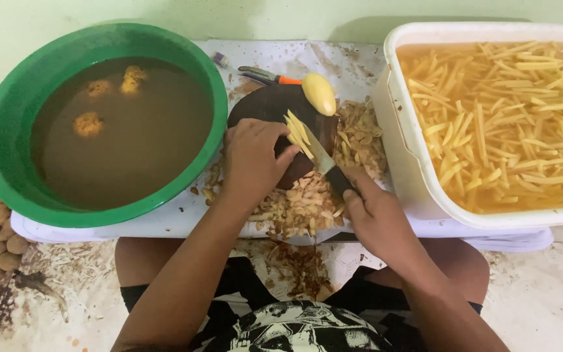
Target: Slicing peeled potatoes into thin strips and rinsing them in a tub of water.
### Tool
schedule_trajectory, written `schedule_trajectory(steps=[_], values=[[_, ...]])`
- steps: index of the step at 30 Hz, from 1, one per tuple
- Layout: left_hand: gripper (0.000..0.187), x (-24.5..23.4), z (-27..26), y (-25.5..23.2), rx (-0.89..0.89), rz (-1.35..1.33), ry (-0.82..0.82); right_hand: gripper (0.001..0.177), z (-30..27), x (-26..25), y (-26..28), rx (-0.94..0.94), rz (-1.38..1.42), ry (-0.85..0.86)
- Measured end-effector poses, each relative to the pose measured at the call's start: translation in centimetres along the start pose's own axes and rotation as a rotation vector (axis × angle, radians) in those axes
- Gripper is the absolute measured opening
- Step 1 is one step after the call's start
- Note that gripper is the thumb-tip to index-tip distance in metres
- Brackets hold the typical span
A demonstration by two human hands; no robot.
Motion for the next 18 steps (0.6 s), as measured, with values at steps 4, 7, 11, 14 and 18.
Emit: schedule_trajectory(steps=[4, 7, 11, 14, 18], values=[[0.027, 0.3, -0.1, 0.2, -0.021, -0.006, 0.0, 0.045, 0.5, 0.5, -0.3, -0.045, 0.043, 0.006], [0.03, 0.3, -0.3, 0.3, 0.011, -0.032, -0.056, 0.043, 0.8, 0.7, -0.4, -0.095, 0.077, -0.003], [0.027, -0.4, -0.5, -0.2, 0.06, -0.034, -0.123, 0.044, 1.0, 1.1, -1.2, -0.08, 0.151, 0.009], [0.022, -2.0, -0.2, -1.6, 0.145, -0.051, -0.174, 0.045, 0.5, 0.6, -2.0, -0.123, 0.246, 0.006], [0.016, -5.4, 1.2, -5.4, 0.283, -0.201, -0.258, 0.046, -1.8, -1.3, -2.3, -0.203, 0.397, -0.014]])
Point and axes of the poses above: each hand's wrist, its own z-axis towards the middle knuckle, its own x-axis out of the palm, y = z × x, the point moved 5 cm from there along z, towards the middle knuckle, and after that the axes turned 12 degrees about x, right-handed, at the moved point
